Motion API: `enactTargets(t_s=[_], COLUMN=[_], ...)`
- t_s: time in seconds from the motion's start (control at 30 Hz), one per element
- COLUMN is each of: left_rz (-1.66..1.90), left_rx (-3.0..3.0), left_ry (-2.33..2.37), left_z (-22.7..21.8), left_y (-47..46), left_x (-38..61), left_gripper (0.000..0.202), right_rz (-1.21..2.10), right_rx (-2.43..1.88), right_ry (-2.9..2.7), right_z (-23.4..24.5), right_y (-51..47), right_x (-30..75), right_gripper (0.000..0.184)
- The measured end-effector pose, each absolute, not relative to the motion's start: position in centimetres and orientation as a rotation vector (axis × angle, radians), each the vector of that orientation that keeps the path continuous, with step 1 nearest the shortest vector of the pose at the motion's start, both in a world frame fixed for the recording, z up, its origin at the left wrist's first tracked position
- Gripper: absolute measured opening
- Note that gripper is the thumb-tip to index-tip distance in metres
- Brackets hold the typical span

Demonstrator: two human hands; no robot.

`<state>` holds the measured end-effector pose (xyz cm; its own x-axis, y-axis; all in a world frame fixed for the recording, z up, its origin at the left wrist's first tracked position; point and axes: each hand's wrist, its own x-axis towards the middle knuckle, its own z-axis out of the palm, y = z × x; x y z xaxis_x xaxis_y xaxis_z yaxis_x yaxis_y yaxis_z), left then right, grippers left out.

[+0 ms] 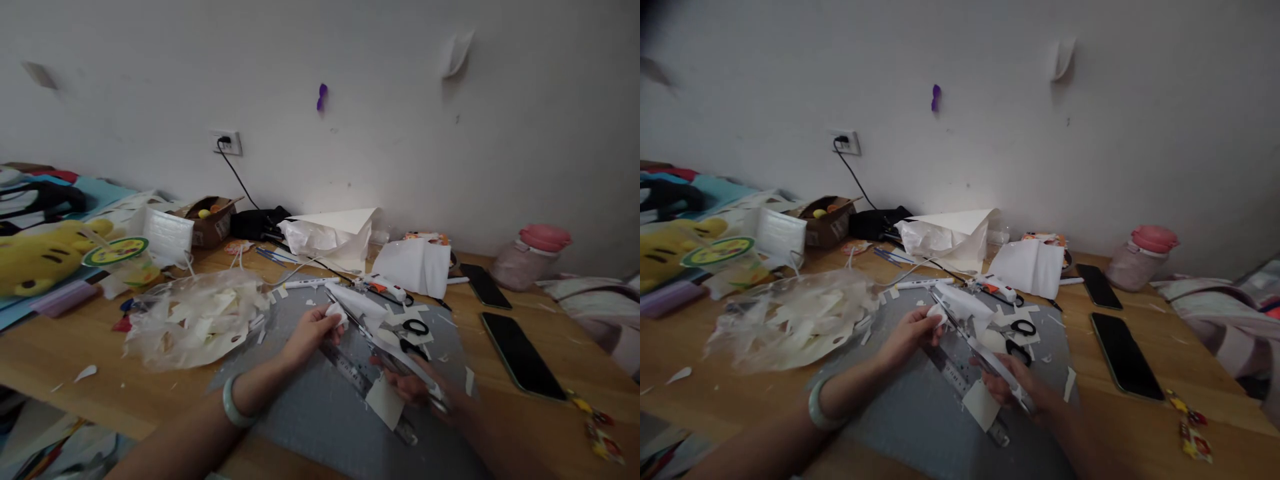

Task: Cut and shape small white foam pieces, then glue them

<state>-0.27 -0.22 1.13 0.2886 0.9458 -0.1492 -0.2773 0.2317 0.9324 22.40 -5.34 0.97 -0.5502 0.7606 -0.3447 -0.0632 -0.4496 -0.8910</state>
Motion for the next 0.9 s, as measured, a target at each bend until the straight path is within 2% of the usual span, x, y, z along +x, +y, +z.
enactTargets(t_s=[0.47,0.9], left_rz=[1.029,0.969], left_rx=[0.961,1.079], left_ry=[0.886,0.945], left_z=[1.1,1.6], left_y=[-0.3,0.0], left_x=[-0.4,-0.9], left_gripper=[0.026,0.023], right_rz=[2.094,2.096], right_rx=[-1.062,-1.026], right_ry=[-1.087,-1.190], right_z=[2.0,0.8], right_y=[-5.4,-5.2], right_x=[21.9,22.7], right_gripper=[0.050,0.043])
